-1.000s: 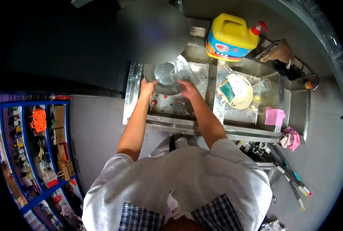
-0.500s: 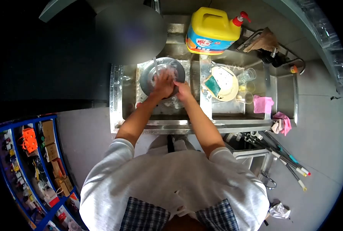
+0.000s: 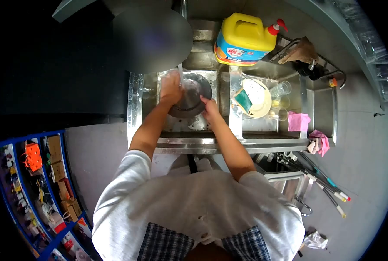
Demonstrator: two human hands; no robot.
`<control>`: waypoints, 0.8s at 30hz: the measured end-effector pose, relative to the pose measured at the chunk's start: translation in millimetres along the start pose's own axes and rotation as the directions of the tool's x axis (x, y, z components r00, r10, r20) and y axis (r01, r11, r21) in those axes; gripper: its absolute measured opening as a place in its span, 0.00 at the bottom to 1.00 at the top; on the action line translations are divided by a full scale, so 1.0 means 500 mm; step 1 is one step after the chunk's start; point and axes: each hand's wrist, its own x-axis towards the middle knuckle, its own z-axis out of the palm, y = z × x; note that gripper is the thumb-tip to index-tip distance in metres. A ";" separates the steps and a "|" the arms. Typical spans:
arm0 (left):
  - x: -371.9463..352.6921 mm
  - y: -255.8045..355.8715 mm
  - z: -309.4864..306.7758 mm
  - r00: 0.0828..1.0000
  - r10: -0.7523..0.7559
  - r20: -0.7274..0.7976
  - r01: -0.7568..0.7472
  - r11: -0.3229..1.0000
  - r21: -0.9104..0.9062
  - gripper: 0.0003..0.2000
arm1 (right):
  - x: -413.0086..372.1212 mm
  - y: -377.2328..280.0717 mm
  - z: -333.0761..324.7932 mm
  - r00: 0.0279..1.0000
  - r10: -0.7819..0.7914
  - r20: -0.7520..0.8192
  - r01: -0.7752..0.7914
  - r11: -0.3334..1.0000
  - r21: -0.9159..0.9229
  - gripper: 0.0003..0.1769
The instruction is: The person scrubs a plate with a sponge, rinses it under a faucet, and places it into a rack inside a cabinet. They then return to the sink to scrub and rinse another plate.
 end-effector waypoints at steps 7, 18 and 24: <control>-0.110 0.064 0.153 0.997 0.046 -0.057 -0.062 0.946 -0.318 0.33 | 0.068 0.015 0.000 0.990 -0.013 0.144 0.025 0.996 -0.083 0.14; -0.138 -0.029 -0.003 0.951 -0.280 -0.131 0.225 0.918 -0.327 0.31 | 0.049 0.008 -0.024 0.997 -0.017 0.074 0.008 0.993 0.122 0.17; -0.080 -0.037 0.162 0.783 -0.589 0.199 0.251 0.006 -0.968 0.30 | 0.012 -0.006 0.023 0.998 -0.035 0.057 0.030 0.996 0.090 0.23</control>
